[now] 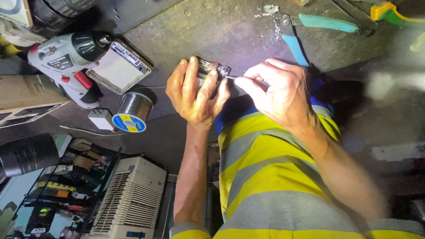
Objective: Soldering a wire onto a small circuit board connected to a lithium polymer battery on a repair workbench.
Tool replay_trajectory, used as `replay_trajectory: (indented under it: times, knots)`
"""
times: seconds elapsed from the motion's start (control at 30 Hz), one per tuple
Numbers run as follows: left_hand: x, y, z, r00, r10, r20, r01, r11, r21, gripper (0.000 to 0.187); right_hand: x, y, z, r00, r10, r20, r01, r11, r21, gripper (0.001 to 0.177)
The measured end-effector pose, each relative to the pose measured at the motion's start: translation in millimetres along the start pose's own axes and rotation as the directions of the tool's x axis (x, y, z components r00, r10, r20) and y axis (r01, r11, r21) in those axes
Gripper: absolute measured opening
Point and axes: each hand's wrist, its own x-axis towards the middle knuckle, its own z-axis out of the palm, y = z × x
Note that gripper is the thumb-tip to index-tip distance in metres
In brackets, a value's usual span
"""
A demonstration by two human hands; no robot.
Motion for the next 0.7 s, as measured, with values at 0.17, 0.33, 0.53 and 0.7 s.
replay_trajectory:
  times: [0.17, 0.33, 0.53, 0.7]
  knots:
    - [2.1, 0.3, -0.1, 1.000, 0.011, -0.001, -0.011, 1.000, 0.007, 0.019, -0.6, 2.1, -0.5, 1.000, -0.001, -0.004, 0.001, 1.000, -0.013, 0.006]
    - [1.1, -0.8, -0.2, 1.000, 0.009, -0.009, -0.009, 1.000, -0.006, 0.019, 0.4, 2.2, -0.8, 1.000, 0.023, 0.007, -0.023, 0.999, 0.025, 0.007]
    - [0.1, -1.4, -1.3, 1.000, 0.013, 0.000, -0.013, 1.000, -0.008, 0.020, 2.6, -0.6, 1.6, 0.999, 0.039, 0.017, -0.039, 0.999, 0.012, 0.010]
    - [-1.1, -2.2, -0.4, 1.000, 0.011, 0.009, -0.011, 1.000, 0.009, 0.021, -2.2, -0.6, 5.2, 0.998, 0.059, 0.030, -0.059, 0.998, 0.006, 0.009]
